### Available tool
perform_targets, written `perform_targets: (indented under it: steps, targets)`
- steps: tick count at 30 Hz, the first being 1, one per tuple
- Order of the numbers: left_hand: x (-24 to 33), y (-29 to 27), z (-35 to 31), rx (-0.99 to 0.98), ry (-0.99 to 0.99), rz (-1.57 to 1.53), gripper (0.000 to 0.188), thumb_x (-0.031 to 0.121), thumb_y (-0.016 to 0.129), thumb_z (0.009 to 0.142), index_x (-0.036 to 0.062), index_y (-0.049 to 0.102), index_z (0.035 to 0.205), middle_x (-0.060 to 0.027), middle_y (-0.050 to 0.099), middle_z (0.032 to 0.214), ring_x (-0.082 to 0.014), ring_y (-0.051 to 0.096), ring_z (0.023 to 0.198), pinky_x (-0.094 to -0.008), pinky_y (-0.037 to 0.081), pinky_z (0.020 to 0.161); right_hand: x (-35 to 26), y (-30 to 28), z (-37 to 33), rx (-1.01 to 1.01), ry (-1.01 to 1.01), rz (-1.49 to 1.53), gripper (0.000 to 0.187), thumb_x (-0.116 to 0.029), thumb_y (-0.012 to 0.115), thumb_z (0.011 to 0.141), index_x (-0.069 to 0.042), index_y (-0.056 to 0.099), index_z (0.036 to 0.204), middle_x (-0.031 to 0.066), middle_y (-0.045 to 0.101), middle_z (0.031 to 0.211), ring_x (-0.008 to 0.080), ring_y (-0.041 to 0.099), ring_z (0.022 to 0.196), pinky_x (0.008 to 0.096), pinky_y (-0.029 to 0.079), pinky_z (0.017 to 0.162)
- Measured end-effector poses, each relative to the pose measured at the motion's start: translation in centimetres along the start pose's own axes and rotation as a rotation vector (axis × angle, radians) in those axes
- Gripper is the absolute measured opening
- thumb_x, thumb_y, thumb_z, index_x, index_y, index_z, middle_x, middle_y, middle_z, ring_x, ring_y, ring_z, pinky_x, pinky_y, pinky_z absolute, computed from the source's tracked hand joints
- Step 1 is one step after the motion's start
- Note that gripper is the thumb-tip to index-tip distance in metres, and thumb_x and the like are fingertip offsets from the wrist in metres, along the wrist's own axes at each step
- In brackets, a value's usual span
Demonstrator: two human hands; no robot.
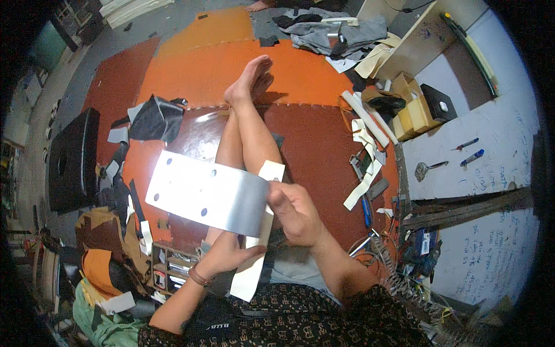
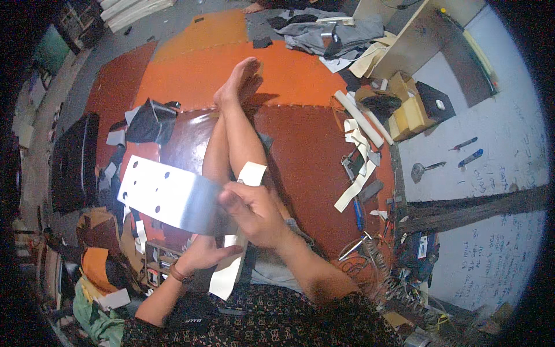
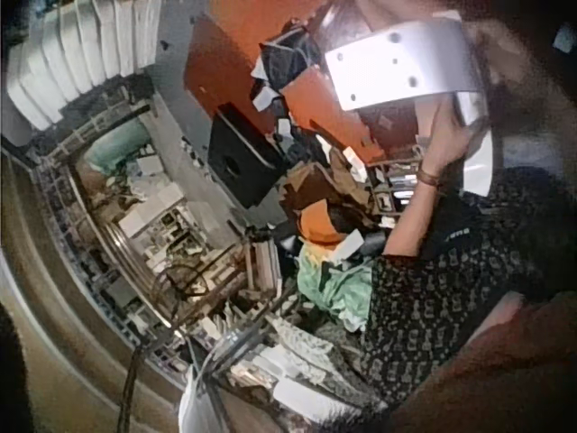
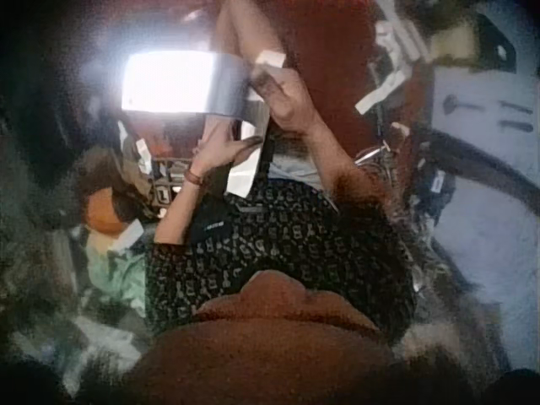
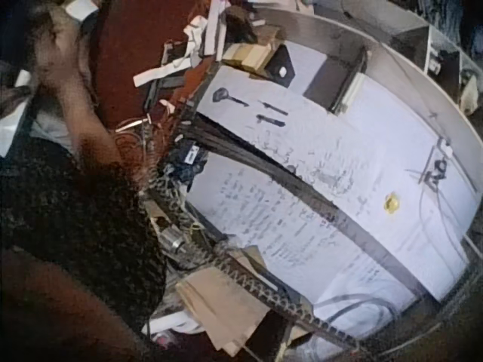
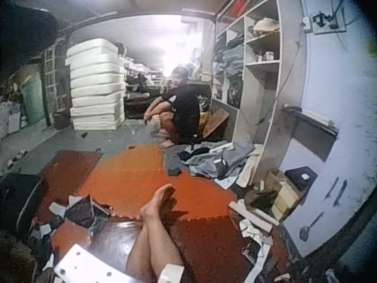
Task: The person assembles a protective gear component by wrapping a white foam strip around a perforated metal plate. They use a heat gun to soften the foam, trim it with shears, and press it into place to form a padded edge.
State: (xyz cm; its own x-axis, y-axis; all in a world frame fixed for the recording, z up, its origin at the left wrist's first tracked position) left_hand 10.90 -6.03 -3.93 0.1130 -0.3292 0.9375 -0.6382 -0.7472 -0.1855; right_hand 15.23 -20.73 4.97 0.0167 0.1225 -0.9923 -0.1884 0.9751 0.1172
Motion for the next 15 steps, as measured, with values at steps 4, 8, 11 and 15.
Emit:
perform_targets:
  steps: [4,8,11,15]
  targets:
    - [-1.4,1.6,0.6,0.043,0.024,0.228,0.082,0.03,0.093,0.088,-0.0062,0.05,0.149,-0.022,0.062,0.14,-0.0342,0.057,0.135,-0.0438,0.046,0.116,-1.6,2.6,2.0,-0.175,-0.053,-0.177,0.06,-0.052,0.055,0.113,0.006,0.071,0.116,0.0116,0.073,0.091,0.0154,0.063,0.088,0.0363,0.052,0.082]
    - [5.3,-2.7,-1.8,0.34,0.224,-0.051,0.087,0.02,0.094,0.085,-0.0067,0.047,0.153,-0.0221,0.06,0.146,-0.0329,0.056,0.14,-0.0438,0.044,0.119,0.0,2.4,2.4,-0.173,0.103,-0.078,0.052,-0.044,0.059,0.113,0.005,0.073,0.122,0.014,0.078,0.1,0.0178,0.07,0.098,0.0356,0.055,0.089]
    - [8.2,-3.8,-0.9,0.137,0.372,-0.095,0.094,0.013,0.083,0.093,-0.0005,0.027,0.167,-0.0221,0.036,0.172,-0.033,0.042,0.156,-0.05,0.031,0.13,2.7,-1.9,1.4,0.145,0.092,0.077,0.046,-0.04,0.061,0.113,0.003,0.075,0.123,0.0131,0.079,0.103,0.017,0.071,0.099,0.0352,0.056,0.091]
    - [7.6,-3.9,0.9,0.234,0.341,-0.102,0.092,0.004,0.072,0.098,0.0002,0.016,0.171,-0.0226,0.036,0.172,-0.0341,0.045,0.154,-0.0479,0.037,0.127,9.8,-9.6,-2.0,0.437,0.36,-0.36,0.033,-0.031,0.076,0.103,0.002,0.08,0.107,0.013,0.08,0.098,0.0171,0.074,0.088,0.0366,0.059,0.083]
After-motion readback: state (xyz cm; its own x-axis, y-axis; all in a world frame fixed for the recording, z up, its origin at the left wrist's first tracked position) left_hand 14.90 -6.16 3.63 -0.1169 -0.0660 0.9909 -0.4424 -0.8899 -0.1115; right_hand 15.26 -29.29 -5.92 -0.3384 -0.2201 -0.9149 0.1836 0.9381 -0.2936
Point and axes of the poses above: each hand's wrist, its own z-axis towards the middle knuckle, its own y-axis out of the palm, x = y × z, the point moved 9 cm from there along z, towards the middle knuckle
